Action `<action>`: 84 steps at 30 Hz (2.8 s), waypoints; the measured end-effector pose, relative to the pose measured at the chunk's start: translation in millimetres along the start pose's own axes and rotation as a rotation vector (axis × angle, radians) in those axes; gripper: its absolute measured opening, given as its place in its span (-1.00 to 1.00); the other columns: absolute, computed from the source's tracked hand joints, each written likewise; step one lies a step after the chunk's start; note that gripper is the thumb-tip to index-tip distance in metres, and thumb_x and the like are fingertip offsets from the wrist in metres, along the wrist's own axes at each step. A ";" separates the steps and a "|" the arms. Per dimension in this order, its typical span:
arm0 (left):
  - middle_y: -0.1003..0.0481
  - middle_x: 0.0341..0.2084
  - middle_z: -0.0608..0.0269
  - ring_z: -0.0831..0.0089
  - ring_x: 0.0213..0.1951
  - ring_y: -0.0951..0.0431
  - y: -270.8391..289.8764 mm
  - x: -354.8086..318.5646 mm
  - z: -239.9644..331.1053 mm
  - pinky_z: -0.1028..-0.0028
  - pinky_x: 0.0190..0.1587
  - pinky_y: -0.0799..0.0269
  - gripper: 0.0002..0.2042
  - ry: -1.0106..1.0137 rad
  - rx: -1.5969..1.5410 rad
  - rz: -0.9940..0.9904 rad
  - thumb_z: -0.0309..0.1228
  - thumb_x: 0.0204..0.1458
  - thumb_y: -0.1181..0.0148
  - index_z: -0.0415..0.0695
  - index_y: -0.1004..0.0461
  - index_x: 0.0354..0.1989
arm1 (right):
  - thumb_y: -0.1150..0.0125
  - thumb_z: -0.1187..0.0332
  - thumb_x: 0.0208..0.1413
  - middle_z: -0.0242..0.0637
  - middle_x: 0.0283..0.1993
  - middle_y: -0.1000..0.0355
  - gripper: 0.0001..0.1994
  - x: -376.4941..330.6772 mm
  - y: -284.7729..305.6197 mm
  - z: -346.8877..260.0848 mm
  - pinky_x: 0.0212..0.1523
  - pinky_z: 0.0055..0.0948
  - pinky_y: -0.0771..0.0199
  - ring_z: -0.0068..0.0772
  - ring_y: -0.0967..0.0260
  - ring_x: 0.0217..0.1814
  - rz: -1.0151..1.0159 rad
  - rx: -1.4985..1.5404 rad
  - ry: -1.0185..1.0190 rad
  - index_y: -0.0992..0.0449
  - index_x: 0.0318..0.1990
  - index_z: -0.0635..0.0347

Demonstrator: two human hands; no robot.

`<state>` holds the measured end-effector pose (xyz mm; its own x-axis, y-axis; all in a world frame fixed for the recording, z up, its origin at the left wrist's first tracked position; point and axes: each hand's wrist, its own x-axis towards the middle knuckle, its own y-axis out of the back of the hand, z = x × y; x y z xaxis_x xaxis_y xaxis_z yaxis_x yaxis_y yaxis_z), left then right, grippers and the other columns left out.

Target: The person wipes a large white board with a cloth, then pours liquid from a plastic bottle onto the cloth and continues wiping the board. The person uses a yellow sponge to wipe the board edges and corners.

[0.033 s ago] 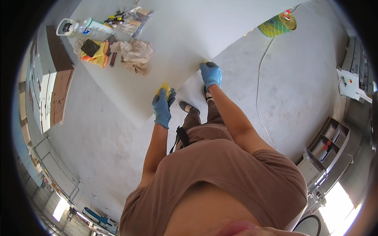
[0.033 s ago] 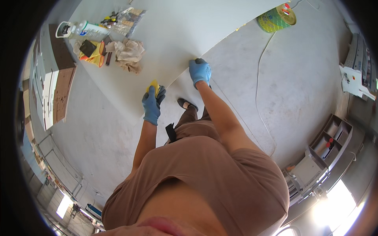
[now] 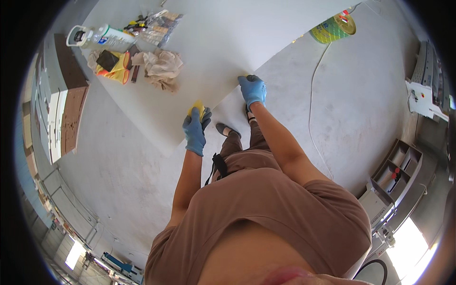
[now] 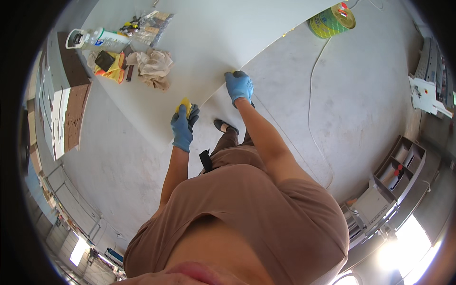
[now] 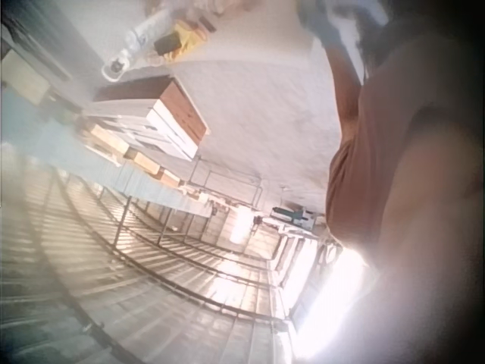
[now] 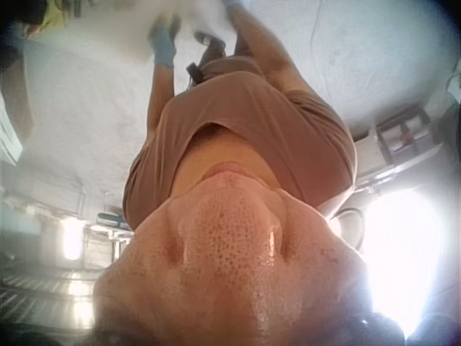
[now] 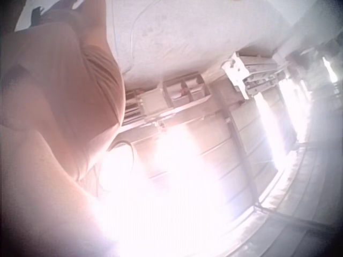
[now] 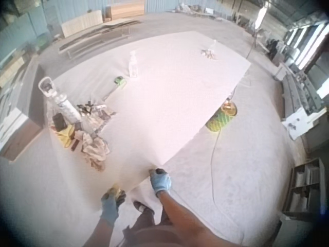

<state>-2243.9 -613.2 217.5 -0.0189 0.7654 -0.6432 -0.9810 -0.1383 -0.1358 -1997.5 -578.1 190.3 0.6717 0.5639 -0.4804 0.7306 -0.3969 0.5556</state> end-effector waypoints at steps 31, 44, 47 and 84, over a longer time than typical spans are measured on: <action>-0.72 -0.15 0.27 0.49 -0.18 -0.74 -29.2 5.1 6.7 0.50 -0.13 -0.66 -0.64 -0.004 0.049 -0.002 -0.05 0.38 -0.20 -0.10 -0.61 0.05 | -0.33 0.24 0.12 -0.12 -0.38 -0.68 -0.73 215.3 93.4 27.4 -0.19 -0.27 -0.58 -0.27 -0.64 -0.31 0.476 0.415 -0.113 -0.75 -0.18 0.25; -0.68 -0.17 0.24 0.53 -0.22 -0.68 -95.8 11.8 13.9 0.56 -0.16 -0.62 -0.65 0.005 0.060 0.012 -0.10 0.40 -0.19 -0.14 -0.58 0.05 | -0.47 0.20 0.12 -0.19 -0.32 -0.66 -0.66 230.3 88.2 10.9 -0.20 -0.38 -0.52 -0.45 -0.53 -0.30 0.287 0.564 0.011 -0.71 -0.23 0.40; -0.68 -0.16 0.23 0.52 -0.22 -0.69 -105.2 14.6 12.4 0.56 -0.16 -0.62 -0.66 0.011 0.054 0.005 -0.10 0.40 -0.20 -0.15 -0.58 0.05 | -0.37 0.31 0.18 -0.15 -0.31 -0.68 -0.75 237.0 90.3 10.1 -0.28 -0.37 -0.55 -0.36 -0.60 -0.33 0.235 0.728 -0.089 -0.70 -0.22 0.39; -0.69 -0.17 0.19 0.48 -0.22 -0.71 -174.2 24.1 10.0 0.53 -0.15 -0.63 -0.61 -0.028 0.108 -0.076 -0.09 0.40 -0.19 -0.21 -0.58 0.07 | -0.06 0.39 0.34 -0.06 -0.09 -0.70 -0.77 295.9 120.2 51.9 -0.44 -0.36 -0.47 -0.31 -0.67 -0.28 0.217 0.942 -0.442 -0.46 0.06 0.28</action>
<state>-2075.3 -564.3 233.1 0.0520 0.7885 -0.6128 -0.9949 -0.0121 -0.1001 -1704.6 -496.5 79.8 0.6455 0.1756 -0.7433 0.2626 -0.9649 0.0000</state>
